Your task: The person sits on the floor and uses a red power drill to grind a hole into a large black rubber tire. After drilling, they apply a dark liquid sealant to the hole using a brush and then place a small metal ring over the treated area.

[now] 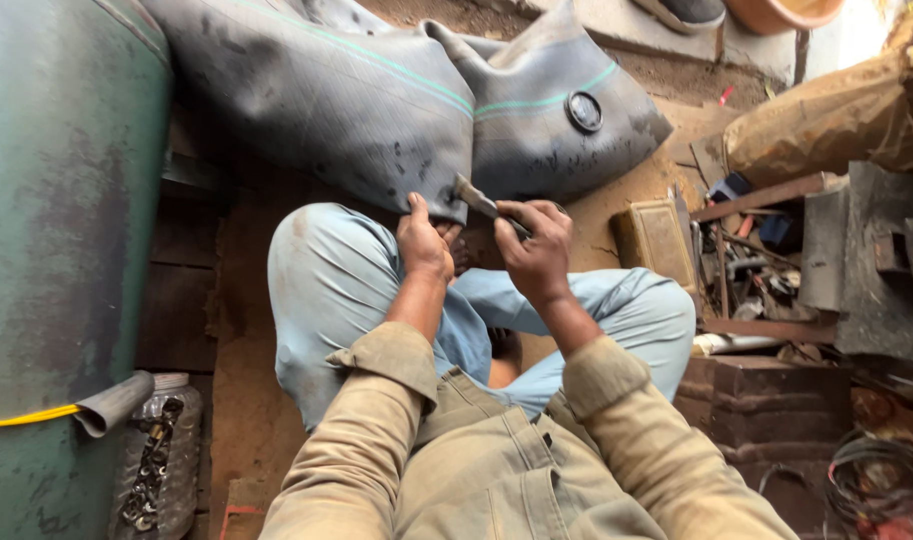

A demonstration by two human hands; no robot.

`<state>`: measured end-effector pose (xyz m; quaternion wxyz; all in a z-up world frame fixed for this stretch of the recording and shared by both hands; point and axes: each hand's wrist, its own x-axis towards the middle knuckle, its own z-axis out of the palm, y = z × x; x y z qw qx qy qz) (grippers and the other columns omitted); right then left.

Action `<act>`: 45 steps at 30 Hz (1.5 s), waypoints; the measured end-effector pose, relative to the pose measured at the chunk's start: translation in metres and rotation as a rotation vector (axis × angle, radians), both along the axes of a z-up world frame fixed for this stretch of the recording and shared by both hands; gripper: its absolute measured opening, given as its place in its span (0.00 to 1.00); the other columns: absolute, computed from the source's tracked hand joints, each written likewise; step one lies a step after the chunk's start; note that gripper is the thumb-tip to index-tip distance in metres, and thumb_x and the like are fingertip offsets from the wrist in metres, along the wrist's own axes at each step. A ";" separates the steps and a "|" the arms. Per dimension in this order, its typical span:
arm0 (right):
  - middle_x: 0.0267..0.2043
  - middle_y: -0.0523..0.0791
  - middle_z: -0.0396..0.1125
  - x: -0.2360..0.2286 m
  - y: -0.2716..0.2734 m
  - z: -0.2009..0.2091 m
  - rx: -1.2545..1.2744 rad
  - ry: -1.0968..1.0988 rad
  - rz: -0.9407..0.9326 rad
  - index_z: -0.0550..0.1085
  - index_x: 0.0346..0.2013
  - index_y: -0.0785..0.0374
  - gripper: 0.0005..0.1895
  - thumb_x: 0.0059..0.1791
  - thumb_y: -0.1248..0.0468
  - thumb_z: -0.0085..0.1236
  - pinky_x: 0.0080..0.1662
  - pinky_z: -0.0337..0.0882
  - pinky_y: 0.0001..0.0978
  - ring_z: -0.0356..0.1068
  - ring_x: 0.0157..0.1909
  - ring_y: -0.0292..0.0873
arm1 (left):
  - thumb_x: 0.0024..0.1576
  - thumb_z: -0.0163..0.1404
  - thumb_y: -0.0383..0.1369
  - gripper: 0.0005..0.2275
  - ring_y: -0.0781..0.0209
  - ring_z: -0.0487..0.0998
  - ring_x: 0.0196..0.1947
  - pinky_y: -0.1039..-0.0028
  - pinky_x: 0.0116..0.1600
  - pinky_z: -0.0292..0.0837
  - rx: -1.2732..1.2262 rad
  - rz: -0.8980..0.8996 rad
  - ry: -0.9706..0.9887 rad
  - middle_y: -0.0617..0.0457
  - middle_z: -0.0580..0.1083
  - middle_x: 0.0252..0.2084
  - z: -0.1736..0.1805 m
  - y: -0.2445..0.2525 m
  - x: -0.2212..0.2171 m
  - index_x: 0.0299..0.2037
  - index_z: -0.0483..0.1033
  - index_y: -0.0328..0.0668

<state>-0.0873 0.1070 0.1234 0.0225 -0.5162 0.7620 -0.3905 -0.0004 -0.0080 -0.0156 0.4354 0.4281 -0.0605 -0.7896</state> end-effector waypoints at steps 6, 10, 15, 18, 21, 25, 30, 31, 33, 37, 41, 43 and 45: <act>0.39 0.45 0.73 0.002 -0.007 0.008 0.003 0.040 0.029 0.82 0.41 0.57 0.09 0.48 0.61 0.61 0.57 0.61 0.40 0.68 0.49 0.46 | 0.62 0.46 0.48 0.24 0.49 0.78 0.44 0.52 0.53 0.80 0.035 0.023 -0.035 0.42 0.70 0.50 0.001 -0.002 -0.004 0.53 0.63 0.30; 0.38 0.45 0.73 -0.001 -0.012 0.005 0.027 0.022 -0.023 0.82 0.40 0.57 0.08 0.48 0.61 0.61 0.56 0.62 0.40 0.68 0.48 0.48 | 0.63 0.45 0.49 0.25 0.47 0.79 0.44 0.54 0.53 0.80 0.008 0.001 -0.016 0.39 0.71 0.50 -0.007 0.004 -0.004 0.53 0.64 0.28; 0.37 0.44 0.73 -0.005 -0.011 0.009 0.025 0.022 0.015 0.83 0.39 0.57 0.08 0.48 0.61 0.61 0.56 0.63 0.40 0.68 0.47 0.47 | 0.63 0.46 0.49 0.24 0.47 0.79 0.47 0.52 0.53 0.79 0.042 0.034 -0.009 0.41 0.70 0.52 -0.004 -0.001 -0.004 0.54 0.63 0.31; 0.37 0.45 0.73 -0.010 -0.010 0.005 0.042 -0.005 -0.040 0.82 0.38 0.56 0.07 0.48 0.60 0.61 0.55 0.64 0.39 0.68 0.47 0.47 | 0.63 0.45 0.50 0.24 0.44 0.78 0.43 0.54 0.51 0.80 -0.005 -0.016 -0.043 0.39 0.70 0.50 -0.005 0.000 -0.003 0.54 0.65 0.31; 0.38 0.45 0.73 -0.007 -0.017 0.003 0.035 -0.011 -0.039 0.82 0.39 0.57 0.08 0.48 0.60 0.61 0.56 0.64 0.40 0.67 0.49 0.49 | 0.63 0.45 0.50 0.24 0.46 0.80 0.45 0.55 0.51 0.80 0.017 0.006 -0.024 0.40 0.71 0.50 -0.007 0.000 -0.004 0.53 0.65 0.31; 0.38 0.45 0.74 -0.009 -0.010 0.009 0.054 0.040 -0.006 0.83 0.38 0.57 0.08 0.47 0.61 0.61 0.57 0.63 0.42 0.67 0.49 0.49 | 0.63 0.47 0.49 0.24 0.48 0.79 0.45 0.54 0.51 0.80 0.008 0.023 0.001 0.41 0.71 0.50 -0.012 -0.003 -0.007 0.53 0.65 0.31; 0.38 0.45 0.73 -0.009 -0.018 0.005 0.037 0.020 -0.039 0.83 0.39 0.57 0.08 0.48 0.60 0.61 0.56 0.63 0.40 0.67 0.49 0.50 | 0.63 0.45 0.49 0.24 0.47 0.80 0.45 0.55 0.52 0.80 -0.014 0.008 0.014 0.40 0.72 0.51 -0.013 0.001 -0.003 0.53 0.65 0.31; 0.38 0.46 0.73 -0.005 -0.017 0.005 0.033 0.016 -0.022 0.83 0.39 0.57 0.08 0.48 0.60 0.61 0.56 0.63 0.40 0.67 0.49 0.50 | 0.63 0.46 0.48 0.23 0.47 0.79 0.46 0.55 0.52 0.79 -0.001 0.018 0.011 0.40 0.72 0.51 -0.011 0.000 -0.002 0.53 0.65 0.31; 0.36 0.45 0.73 -0.003 -0.014 0.007 0.037 0.040 0.007 0.82 0.38 0.57 0.08 0.47 0.60 0.61 0.56 0.63 0.41 0.68 0.48 0.49 | 0.63 0.47 0.47 0.22 0.48 0.79 0.46 0.54 0.53 0.78 0.028 0.038 0.012 0.41 0.71 0.51 -0.007 0.000 -0.004 0.54 0.64 0.33; 0.36 0.45 0.73 -0.011 -0.012 0.007 0.033 0.075 -0.017 0.82 0.38 0.57 0.08 0.48 0.61 0.61 0.57 0.62 0.41 0.68 0.47 0.48 | 0.63 0.46 0.48 0.23 0.48 0.79 0.47 0.53 0.53 0.79 0.004 0.005 -0.007 0.40 0.71 0.52 -0.008 0.001 -0.001 0.54 0.65 0.31; 0.35 0.46 0.72 -0.004 -0.011 0.006 0.014 0.082 0.001 0.83 0.37 0.56 0.07 0.47 0.61 0.62 0.56 0.61 0.40 0.67 0.46 0.49 | 0.63 0.46 0.48 0.23 0.48 0.80 0.47 0.53 0.55 0.79 0.018 0.025 0.012 0.39 0.72 0.52 -0.010 0.001 -0.004 0.54 0.64 0.32; 0.35 0.45 0.73 -0.004 -0.008 0.010 -0.007 0.093 0.040 0.82 0.38 0.57 0.08 0.46 0.62 0.62 0.57 0.61 0.41 0.69 0.46 0.47 | 0.64 0.47 0.48 0.23 0.48 0.77 0.45 0.51 0.55 0.78 0.027 0.020 -0.018 0.40 0.70 0.50 -0.013 -0.002 -0.006 0.54 0.64 0.31; 0.36 0.44 0.73 -0.007 -0.006 0.012 -0.012 0.103 0.049 0.82 0.38 0.58 0.08 0.46 0.63 0.62 0.57 0.61 0.41 0.69 0.46 0.46 | 0.67 0.47 0.49 0.24 0.49 0.71 0.41 0.49 0.55 0.77 0.012 -0.011 -0.069 0.40 0.67 0.48 -0.018 -0.002 -0.005 0.55 0.65 0.28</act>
